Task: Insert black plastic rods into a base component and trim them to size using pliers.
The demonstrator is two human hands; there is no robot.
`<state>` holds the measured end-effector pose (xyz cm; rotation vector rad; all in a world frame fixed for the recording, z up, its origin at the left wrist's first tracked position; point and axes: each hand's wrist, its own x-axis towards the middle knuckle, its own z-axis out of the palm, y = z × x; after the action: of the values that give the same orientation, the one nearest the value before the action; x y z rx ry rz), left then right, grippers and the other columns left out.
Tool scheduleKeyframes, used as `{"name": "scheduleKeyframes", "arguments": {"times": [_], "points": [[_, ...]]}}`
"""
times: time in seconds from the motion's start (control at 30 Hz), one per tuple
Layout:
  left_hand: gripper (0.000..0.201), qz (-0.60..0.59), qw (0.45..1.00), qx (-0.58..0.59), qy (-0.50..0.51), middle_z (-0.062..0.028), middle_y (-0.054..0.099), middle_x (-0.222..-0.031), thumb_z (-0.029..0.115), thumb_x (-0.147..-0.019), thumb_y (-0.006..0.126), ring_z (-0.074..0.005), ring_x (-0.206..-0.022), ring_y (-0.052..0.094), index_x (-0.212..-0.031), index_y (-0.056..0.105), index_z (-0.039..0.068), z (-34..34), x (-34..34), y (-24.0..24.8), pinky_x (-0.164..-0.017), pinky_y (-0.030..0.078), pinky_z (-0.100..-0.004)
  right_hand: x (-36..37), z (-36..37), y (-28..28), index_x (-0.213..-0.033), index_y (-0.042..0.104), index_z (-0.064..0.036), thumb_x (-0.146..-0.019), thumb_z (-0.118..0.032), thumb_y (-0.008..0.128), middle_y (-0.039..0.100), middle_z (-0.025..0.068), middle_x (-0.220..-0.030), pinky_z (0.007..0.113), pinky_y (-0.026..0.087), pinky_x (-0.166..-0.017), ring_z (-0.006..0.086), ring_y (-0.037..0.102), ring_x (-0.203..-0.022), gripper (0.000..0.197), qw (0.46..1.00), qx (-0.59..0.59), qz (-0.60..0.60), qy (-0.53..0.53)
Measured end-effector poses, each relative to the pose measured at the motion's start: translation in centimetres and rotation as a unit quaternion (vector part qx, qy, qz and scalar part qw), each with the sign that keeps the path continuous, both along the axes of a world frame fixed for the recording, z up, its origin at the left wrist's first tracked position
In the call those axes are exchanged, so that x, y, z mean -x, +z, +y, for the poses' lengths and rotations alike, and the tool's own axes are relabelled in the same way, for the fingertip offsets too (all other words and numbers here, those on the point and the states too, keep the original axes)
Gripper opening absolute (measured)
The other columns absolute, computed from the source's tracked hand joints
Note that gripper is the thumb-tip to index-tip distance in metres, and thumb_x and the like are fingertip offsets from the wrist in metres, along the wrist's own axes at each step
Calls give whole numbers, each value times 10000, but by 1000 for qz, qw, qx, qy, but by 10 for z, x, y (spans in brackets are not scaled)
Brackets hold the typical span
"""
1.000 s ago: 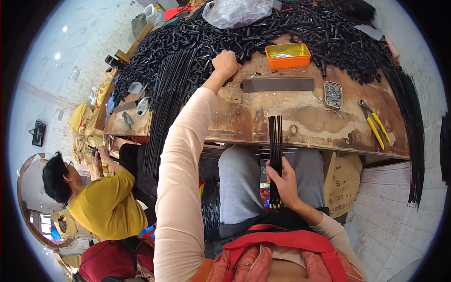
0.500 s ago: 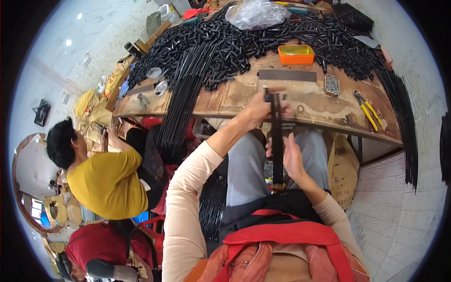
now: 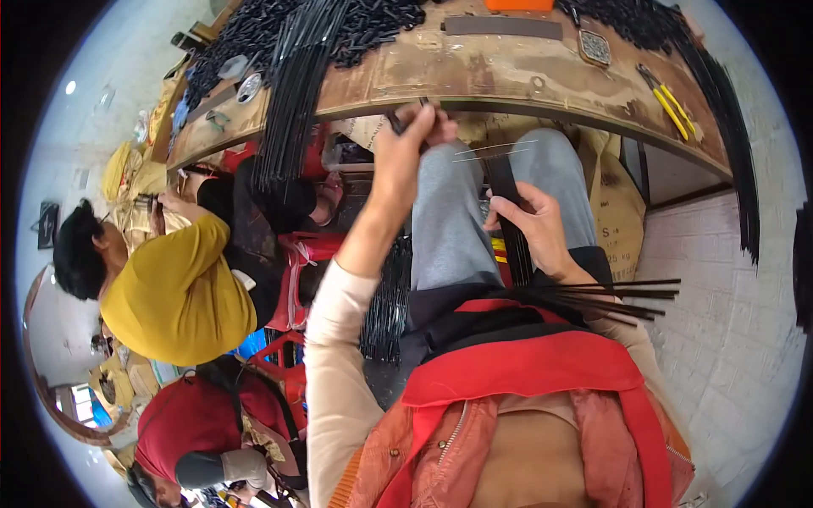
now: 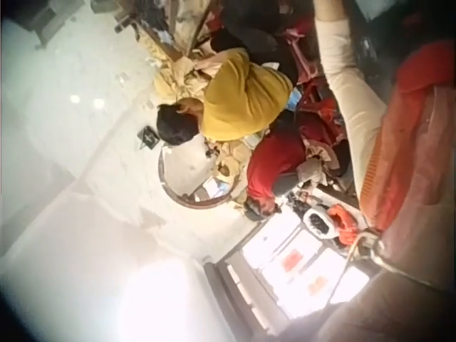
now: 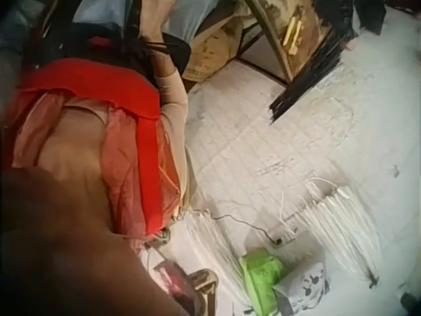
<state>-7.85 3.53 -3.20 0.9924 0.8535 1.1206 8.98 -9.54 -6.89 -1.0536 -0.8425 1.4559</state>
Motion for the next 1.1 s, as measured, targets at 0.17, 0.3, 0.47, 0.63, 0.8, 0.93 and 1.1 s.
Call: {"name": "scheduleKeyframes", "arguments": {"times": [0.17, 0.3, 0.47, 0.63, 0.8, 0.93, 1.1], "points": [[211, -85, 994, 5, 73, -77, 638, -937, 172, -973, 576, -173, -790, 654, -1067, 613, -13, -21, -20, -38, -736, 564, -313, 6, 1, -3, -1017, 624, 19, -912, -146, 654, 658, 73, -781, 255, 516, -704, 137, 648, -731, 197, 1000, 9, 14, 4], [215, -90, 990, -4, 113, -66, 639, -956, 179, -974, 573, -156, -826, 646, -1086, 615, 0, -25, -32, -37, -752, 556, -287, 7, 1, -4, -1016, 627, 19, -911, -142, 655, 663, 76, -785, 251, 515, -700, 137, 651, -735, 195, 999, 35, 11, -5], [216, -85, 988, 3, 131, -57, 632, -966, 178, -969, 584, -151, -838, 641, -1089, 616, 1, -28, -32, -35, -754, 550, -291, 7, 5, -2, -973, 635, 10, -904, -128, 662, 670, 80, -799, 248, 521, -694, 141, 665, -741, 157, 999, 49, 8, -21], [215, -136, 983, 92, 77, -76, 672, -973, 197, -940, 637, -168, -832, 665, -1060, 626, 19, -33, -30, -34, -753, 559, -298, 5, 7, -3, -947, 633, 5, -898, -120, 668, 673, 80, -796, 245, 525, -676, 140, 667, -731, 139, 998, 48, 9, -28], [223, -159, 971, 177, 17, -113, 687, -1001, 199, -901, 686, -216, -934, 686, -1063, 637, 53, -43, -25, -35, -803, 560, -296, 2, 7, -5, -944, 629, 3, -893, -112, 674, 671, 80, -794, 244, 529, -662, 138, 664, -717, 133, 998, 49, 4, -43], [217, -177, 969, 173, 3, -112, 686, -1016, 190, -893, 694, -220, -950, 684, -1053, 646, 52, -44, -21, -35, -834, 558, -319, 2, 5, -4, -955, 627, 4, -890, -104, 677, 666, 77, -793, 247, 531, -667, 136, 663, -716, 136, 998, 51, 8, -37], [225, -177, 970, 164, 0, -102, 684, -1035, 185, -893, 693, -217, -960, 676, -1071, 653, 52, -44, -19, -35, -844, 553, -327, 2, 5, -6, -962, 626, 6, -888, -104, 680, 664, 77, -786, 244, 528, -665, 136, 662, -715, 143, 999, 43, 7, -33]]}}
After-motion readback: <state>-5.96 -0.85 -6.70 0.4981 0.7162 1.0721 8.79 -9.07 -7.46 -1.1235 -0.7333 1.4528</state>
